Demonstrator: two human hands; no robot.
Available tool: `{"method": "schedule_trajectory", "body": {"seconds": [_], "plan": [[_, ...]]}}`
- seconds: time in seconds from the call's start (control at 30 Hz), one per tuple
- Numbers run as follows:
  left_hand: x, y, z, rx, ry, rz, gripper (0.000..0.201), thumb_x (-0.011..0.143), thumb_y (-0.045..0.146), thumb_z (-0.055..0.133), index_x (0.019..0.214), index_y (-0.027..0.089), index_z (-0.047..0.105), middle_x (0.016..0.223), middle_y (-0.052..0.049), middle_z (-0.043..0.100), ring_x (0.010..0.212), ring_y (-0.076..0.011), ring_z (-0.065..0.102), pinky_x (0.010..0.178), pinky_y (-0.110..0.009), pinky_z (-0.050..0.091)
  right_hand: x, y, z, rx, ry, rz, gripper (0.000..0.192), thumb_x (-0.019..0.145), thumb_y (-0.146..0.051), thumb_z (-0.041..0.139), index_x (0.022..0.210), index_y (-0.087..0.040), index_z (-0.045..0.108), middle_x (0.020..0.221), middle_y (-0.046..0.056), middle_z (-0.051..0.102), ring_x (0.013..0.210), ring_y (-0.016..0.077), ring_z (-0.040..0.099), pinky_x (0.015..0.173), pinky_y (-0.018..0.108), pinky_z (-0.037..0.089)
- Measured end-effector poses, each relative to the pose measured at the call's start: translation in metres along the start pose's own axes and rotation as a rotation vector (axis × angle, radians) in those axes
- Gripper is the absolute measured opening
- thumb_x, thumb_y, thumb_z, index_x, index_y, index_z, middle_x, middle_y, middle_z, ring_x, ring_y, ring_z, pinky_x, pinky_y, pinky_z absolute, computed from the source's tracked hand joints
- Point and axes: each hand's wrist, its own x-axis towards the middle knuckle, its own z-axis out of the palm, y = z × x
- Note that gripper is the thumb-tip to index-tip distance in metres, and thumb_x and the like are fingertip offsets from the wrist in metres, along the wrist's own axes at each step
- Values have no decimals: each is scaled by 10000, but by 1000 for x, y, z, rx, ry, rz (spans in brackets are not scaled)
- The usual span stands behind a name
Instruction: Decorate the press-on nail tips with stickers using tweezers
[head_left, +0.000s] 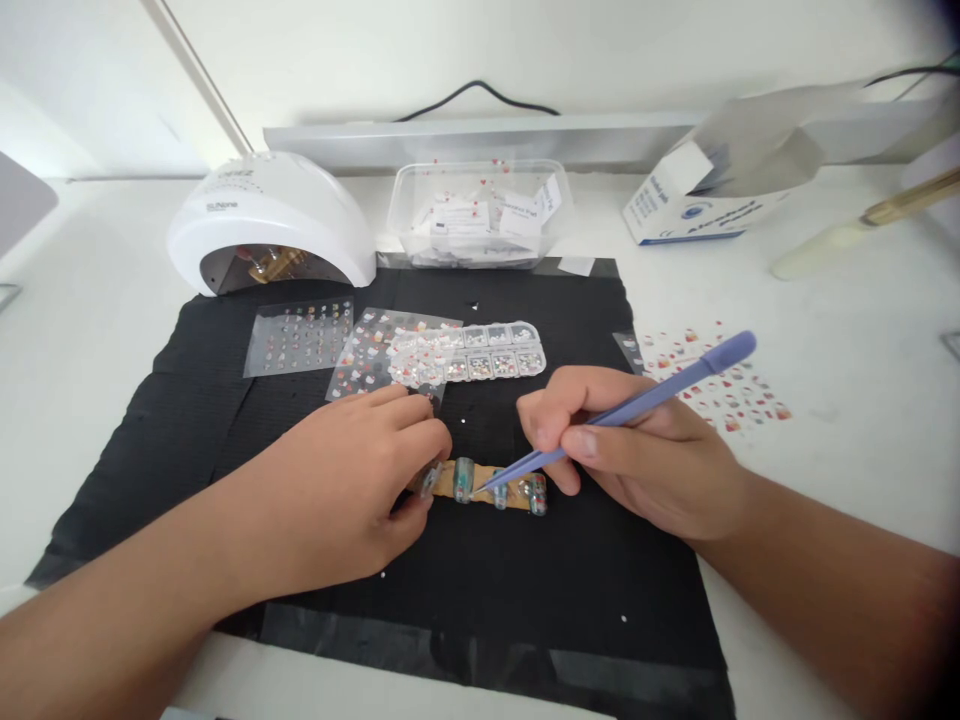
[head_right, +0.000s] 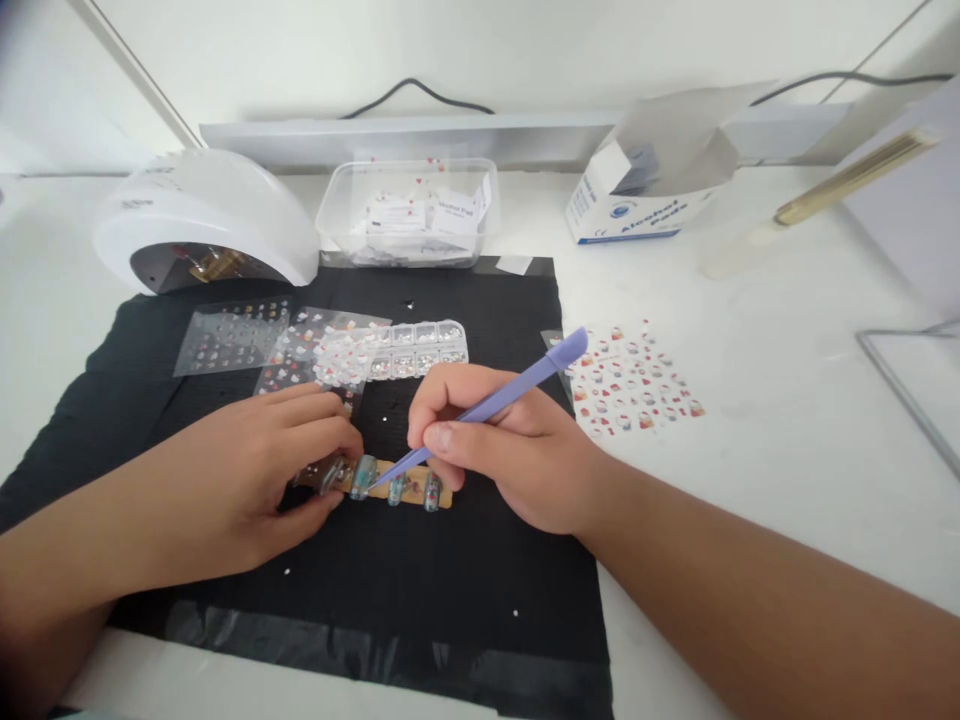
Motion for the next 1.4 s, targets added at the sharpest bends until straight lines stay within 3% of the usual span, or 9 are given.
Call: {"method": "schedule_trajectory", "body": {"seconds": [0.33, 1.1, 1.4], "plan": [[-1, -1, 0, -7, -5, 1, 87, 821, 108, 539, 841, 171, 595, 836, -29, 533, 776, -198, 483, 668, -339, 394, 1, -1, 2, -1, -14, -18, 105, 908, -207, 605, 835, -155, 659, 587, -41, 538, 542, 92, 482, 529, 242, 358], [0, 0, 0, -6, -18, -3, 95, 818, 97, 535, 839, 169, 593, 840, -34, 524, 784, -205, 475, 676, -344, 393, 0, -1, 1, -35, 4, -22, 146, 914, -291, 626, 853, -167, 672, 598, -30, 533, 540, 112, 485, 520, 265, 355], [-1, -1, -1, -8, -13, 8, 113, 822, 103, 545, 897, 176, 587, 869, -31, 551, 804, -209, 499, 697, -358, 408, 0, 0, 1, -10, -12, -35, 114, 913, -240, 614, 855, -159, 671, 589, -34, 530, 541, 106, 474, 519, 254, 352]]}}
